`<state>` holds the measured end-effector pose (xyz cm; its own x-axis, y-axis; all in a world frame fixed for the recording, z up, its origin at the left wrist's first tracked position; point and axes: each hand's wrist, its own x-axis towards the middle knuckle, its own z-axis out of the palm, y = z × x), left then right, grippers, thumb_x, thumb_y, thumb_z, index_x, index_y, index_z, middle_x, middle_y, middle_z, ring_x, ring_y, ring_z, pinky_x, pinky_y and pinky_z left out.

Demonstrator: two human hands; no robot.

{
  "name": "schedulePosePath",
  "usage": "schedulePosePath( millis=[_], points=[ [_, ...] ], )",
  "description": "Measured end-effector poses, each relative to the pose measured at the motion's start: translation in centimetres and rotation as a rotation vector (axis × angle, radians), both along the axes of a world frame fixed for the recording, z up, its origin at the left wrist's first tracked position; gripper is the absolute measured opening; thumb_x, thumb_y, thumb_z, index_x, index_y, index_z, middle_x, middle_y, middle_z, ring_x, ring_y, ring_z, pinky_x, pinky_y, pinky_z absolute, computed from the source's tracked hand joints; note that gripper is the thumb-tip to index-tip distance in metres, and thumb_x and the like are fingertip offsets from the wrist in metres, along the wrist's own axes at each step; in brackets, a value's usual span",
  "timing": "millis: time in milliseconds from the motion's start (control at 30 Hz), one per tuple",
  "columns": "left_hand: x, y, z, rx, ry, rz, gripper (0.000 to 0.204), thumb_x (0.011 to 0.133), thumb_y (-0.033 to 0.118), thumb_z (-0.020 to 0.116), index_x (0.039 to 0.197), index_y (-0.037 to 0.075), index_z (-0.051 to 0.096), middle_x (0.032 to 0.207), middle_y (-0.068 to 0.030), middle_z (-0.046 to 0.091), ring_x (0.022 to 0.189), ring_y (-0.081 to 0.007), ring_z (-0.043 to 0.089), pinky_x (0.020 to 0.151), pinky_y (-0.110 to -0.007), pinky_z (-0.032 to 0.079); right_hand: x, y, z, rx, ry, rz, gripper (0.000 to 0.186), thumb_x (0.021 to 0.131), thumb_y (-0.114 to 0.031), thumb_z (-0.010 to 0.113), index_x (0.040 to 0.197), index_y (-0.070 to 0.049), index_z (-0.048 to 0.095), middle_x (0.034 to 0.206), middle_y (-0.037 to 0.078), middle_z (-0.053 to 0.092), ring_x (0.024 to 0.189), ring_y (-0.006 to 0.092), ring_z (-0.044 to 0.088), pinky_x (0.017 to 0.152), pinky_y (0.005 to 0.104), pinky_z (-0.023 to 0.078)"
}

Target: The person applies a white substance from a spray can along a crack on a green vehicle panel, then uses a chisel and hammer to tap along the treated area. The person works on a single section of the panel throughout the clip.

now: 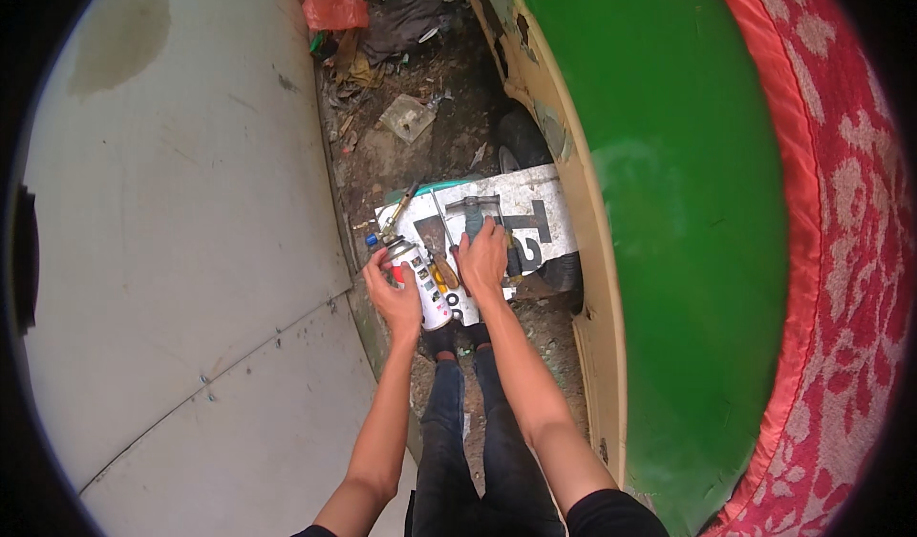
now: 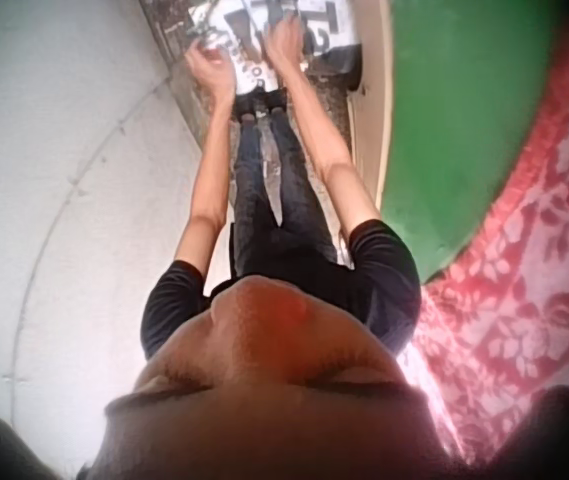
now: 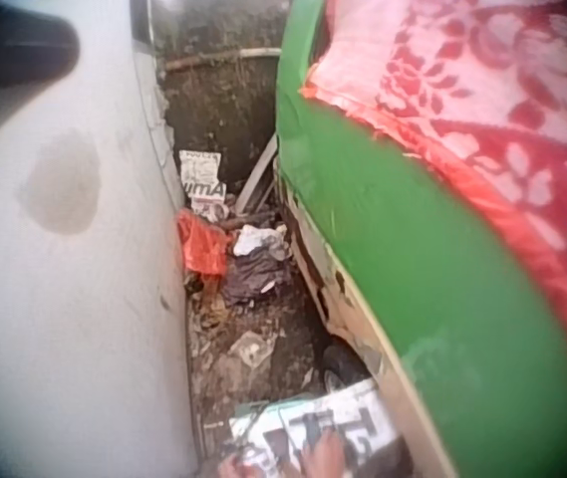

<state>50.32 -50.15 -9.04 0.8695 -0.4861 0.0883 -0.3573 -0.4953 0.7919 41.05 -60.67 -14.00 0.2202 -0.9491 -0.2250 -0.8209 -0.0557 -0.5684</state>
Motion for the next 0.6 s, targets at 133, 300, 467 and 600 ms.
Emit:
schedulePosePath(
  millis=[133,300,467,600],
  points=[
    [-1.3,-0.4,1.4,-0.012,0.018,-0.1,0.035,0.081,-0.001,0.06,0.116,-0.002,0.056,0.103,-0.0164,0.057,0.093,-0.0304,0.059,0.085,-0.04,0.048,-0.3,-0.4,-0.5,-0.008,0.006,-0.02,0.039,0.086,-0.015,0.061,0.112,0.011,0.049,0.105,0.029,0.054,0.101,0.0466,0.055,0.086,0.0499,0.046],
    [-2.3,-0.2,1.5,-0.028,0.105,-0.167,0.034,0.082,-0.001,0.06,0.116,-0.003,0.055,0.099,-0.0167,0.06,0.09,-0.0297,0.06,0.083,-0.04,0.048,-2.1,-0.3,0.9,0.029,-0.237,-0.12,0.039,0.087,-0.014,0.059,0.114,0.011,0.047,0.1,0.033,0.059,0.094,0.0477,0.059,0.081,0.0504,0.046],
    [-3.6,-1.6,-0.1,0.057,0.356,-0.267,0.034,0.083,0.001,0.06,0.116,-0.005,0.055,0.097,-0.0179,0.059,0.087,-0.0292,0.059,0.08,-0.042,0.048,-3.5,-1.4,5.2,0.087,-0.35,-0.094,0.044,0.092,-0.031,0.065,0.106,0.009,0.053,0.076,0.03,0.063,0.072,0.0468,0.063,0.067,0.0505,0.048],
    [-5.6,-3.0,-2.9,0.324,0.105,-0.426,0.036,0.082,0.008,0.063,0.112,-0.007,0.049,0.1,-0.022,0.056,0.088,-0.0363,0.06,0.076,-0.046,0.05,-5.7,-2.3,4.1,0.143,-0.331,-0.136,0.051,0.092,-0.037,0.068,0.082,0.013,0.062,0.064,0.027,0.061,0.057,0.0347,0.063,0.057,0.0434,0.047]
  ],
)
